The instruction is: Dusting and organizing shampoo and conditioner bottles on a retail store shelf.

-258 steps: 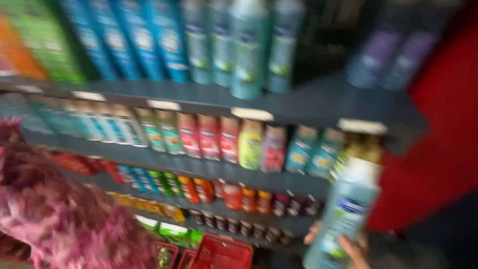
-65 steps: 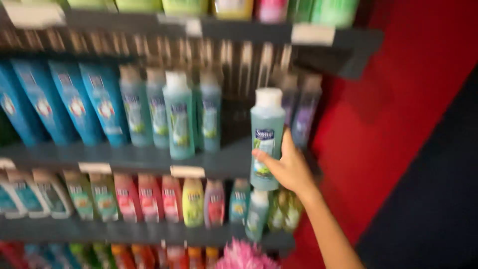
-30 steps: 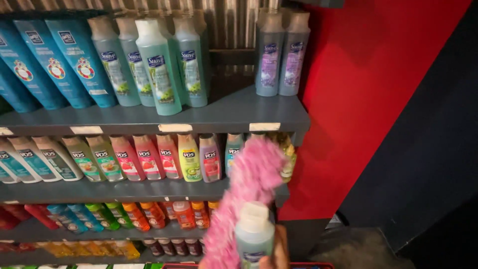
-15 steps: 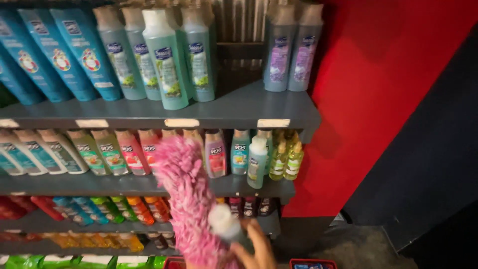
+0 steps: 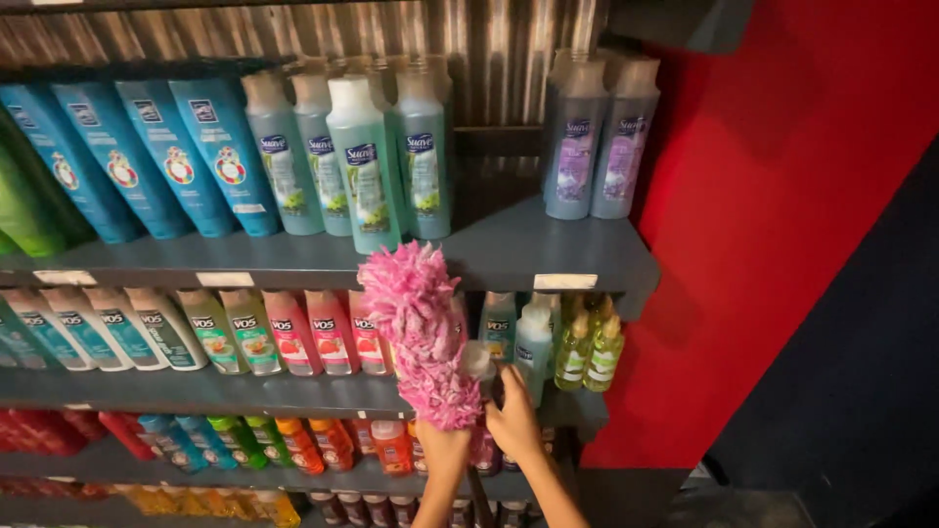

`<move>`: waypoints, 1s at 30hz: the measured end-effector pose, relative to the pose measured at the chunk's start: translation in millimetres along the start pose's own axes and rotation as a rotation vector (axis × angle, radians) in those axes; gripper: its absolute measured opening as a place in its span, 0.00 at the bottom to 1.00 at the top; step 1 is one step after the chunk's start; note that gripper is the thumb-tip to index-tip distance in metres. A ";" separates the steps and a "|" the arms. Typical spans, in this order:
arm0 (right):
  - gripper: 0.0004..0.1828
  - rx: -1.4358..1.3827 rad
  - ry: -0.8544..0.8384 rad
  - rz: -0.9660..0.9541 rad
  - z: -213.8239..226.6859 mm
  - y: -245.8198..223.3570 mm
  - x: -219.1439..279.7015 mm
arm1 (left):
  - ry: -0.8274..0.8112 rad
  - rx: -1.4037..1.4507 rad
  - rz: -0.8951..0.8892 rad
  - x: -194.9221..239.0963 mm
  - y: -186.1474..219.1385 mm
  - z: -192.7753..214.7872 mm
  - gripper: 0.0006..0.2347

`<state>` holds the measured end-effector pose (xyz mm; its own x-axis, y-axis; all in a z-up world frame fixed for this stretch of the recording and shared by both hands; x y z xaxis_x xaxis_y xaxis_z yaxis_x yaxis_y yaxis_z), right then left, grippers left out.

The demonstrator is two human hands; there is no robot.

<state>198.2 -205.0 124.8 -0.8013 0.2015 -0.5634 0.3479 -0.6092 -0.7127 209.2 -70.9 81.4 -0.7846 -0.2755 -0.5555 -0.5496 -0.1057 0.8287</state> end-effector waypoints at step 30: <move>0.30 0.124 0.196 0.208 10.5 -73.8 -4.5 | 0.077 0.139 0.004 7.0 38.1 49.5 0.20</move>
<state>171.1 -169.0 184.3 -0.6054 0.1996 -0.7705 0.4230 -0.7392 -0.5240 168.5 -29.6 105.7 -0.7655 -0.3487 -0.5407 -0.5849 0.0270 0.8106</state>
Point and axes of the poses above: each hand's wrist, its own x-axis away from the middle knuckle, its own z-axis out of the back of the hand, y = z × x, the point moved 2 cm from there along -x, towards the middle knuckle, and after that the axes turned 11 degrees about x, right-handed, at the moved point
